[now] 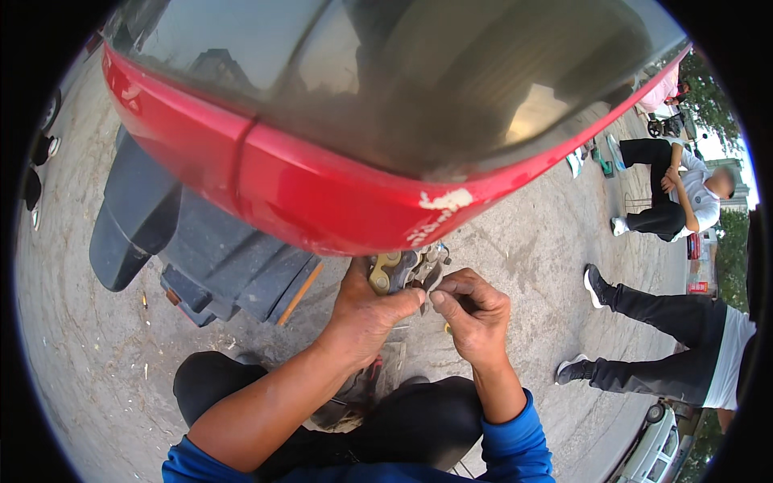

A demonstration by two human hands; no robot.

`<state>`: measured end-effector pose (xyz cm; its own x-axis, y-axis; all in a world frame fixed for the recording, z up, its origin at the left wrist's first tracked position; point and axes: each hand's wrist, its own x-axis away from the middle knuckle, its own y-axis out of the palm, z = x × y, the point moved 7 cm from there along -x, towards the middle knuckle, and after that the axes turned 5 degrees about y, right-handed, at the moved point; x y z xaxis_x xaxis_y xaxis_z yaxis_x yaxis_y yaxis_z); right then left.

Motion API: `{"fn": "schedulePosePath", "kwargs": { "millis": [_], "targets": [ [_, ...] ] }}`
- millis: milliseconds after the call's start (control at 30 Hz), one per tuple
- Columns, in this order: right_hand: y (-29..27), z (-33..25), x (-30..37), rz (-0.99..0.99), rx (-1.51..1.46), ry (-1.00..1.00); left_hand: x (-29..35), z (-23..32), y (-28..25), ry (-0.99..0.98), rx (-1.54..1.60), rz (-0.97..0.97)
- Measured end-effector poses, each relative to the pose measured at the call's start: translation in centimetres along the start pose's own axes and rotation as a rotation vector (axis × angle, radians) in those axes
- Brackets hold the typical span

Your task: The person works on the rear undercarriage of a red three-wheeled vehicle, using a screwdriver and a power drill to remove and install bolts on a mechanical assembly. The person handles a rag and various small metal parts during the process.

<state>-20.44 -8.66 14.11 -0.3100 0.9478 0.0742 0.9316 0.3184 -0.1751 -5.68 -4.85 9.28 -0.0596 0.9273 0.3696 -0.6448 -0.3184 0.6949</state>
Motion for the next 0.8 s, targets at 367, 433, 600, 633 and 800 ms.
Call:
{"fn": "schedulePosePath", "kwargs": {
  "millis": [367,433,600,633,800],
  "targets": [
    [0.3,-0.4,-0.2,0.034,0.073,-0.043,-0.3,-0.6,-0.7,-0.021,-0.004,0.002],
    [0.4,-0.5,-0.1,0.018,0.066,-0.038,-0.3,-0.4,-0.5,-0.011,0.022,-0.028],
    [0.6,-0.9,0.2,0.016,-0.045,-0.001,-0.2,-0.1,0.3,0.004,0.095,-0.097],
    [0.6,-0.9,0.2,0.016,-0.068,0.0,-0.2,-0.1,0.4,0.007,0.095,-0.101],
    [1.1,-0.5,-0.1,-0.007,-0.226,0.058,0.0,-0.1,0.4,0.019,0.087,-0.097]
  ]
}}
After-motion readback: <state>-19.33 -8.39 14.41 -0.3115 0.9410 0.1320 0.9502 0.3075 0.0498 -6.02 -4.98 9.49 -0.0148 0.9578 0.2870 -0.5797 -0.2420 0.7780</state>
